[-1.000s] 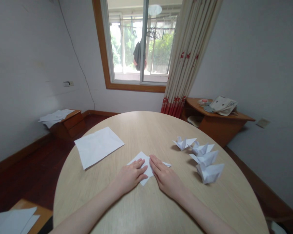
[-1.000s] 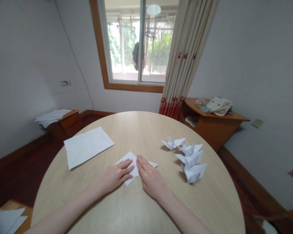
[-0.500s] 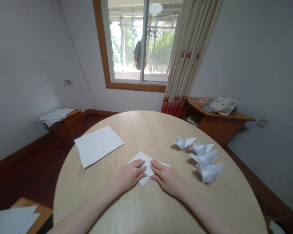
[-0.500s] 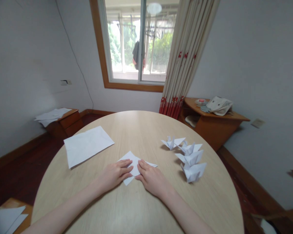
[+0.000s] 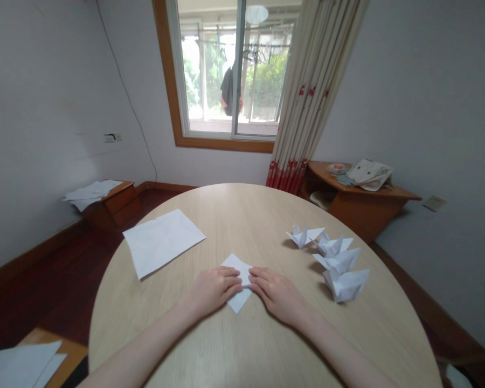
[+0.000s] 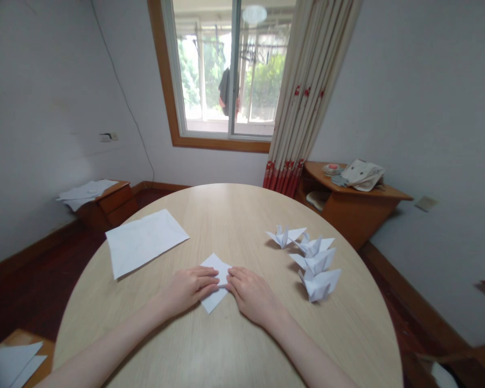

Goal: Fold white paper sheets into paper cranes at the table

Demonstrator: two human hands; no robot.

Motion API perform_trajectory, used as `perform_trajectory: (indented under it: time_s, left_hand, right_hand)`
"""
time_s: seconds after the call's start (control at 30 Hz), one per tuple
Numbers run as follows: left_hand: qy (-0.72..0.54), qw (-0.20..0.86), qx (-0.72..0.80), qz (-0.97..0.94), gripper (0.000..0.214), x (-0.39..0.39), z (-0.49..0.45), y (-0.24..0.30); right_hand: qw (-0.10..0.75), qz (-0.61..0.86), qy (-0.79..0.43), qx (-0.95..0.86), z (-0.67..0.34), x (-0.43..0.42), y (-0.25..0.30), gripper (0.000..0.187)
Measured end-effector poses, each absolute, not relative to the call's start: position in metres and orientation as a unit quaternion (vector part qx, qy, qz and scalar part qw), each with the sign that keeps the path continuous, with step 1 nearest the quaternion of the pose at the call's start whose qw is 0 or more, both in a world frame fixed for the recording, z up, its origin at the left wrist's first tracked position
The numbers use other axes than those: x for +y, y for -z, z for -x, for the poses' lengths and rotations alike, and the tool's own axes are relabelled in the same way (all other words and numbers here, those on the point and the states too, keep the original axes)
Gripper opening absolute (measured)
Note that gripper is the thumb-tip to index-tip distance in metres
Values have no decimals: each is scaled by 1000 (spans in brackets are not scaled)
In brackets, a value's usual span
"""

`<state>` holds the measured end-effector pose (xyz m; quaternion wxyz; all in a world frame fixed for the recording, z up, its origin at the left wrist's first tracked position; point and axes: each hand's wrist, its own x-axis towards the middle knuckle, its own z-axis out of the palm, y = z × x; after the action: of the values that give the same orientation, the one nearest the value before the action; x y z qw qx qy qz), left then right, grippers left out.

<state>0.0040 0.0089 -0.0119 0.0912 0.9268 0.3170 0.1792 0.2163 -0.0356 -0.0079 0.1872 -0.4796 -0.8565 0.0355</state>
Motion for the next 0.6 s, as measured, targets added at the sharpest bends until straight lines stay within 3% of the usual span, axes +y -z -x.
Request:
perform_trajectory:
  time_s: [0.33,0.6]
  left_hand:
    - [-202,104,344,-911,25,7,-9,12]
    - [-226,110,374,-893,11,3,-18,13]
  right_hand:
    - [222,495,-33,-839,-210,-35,9,23]
    - [227,530,-28,-816,-201,-35,11,10]
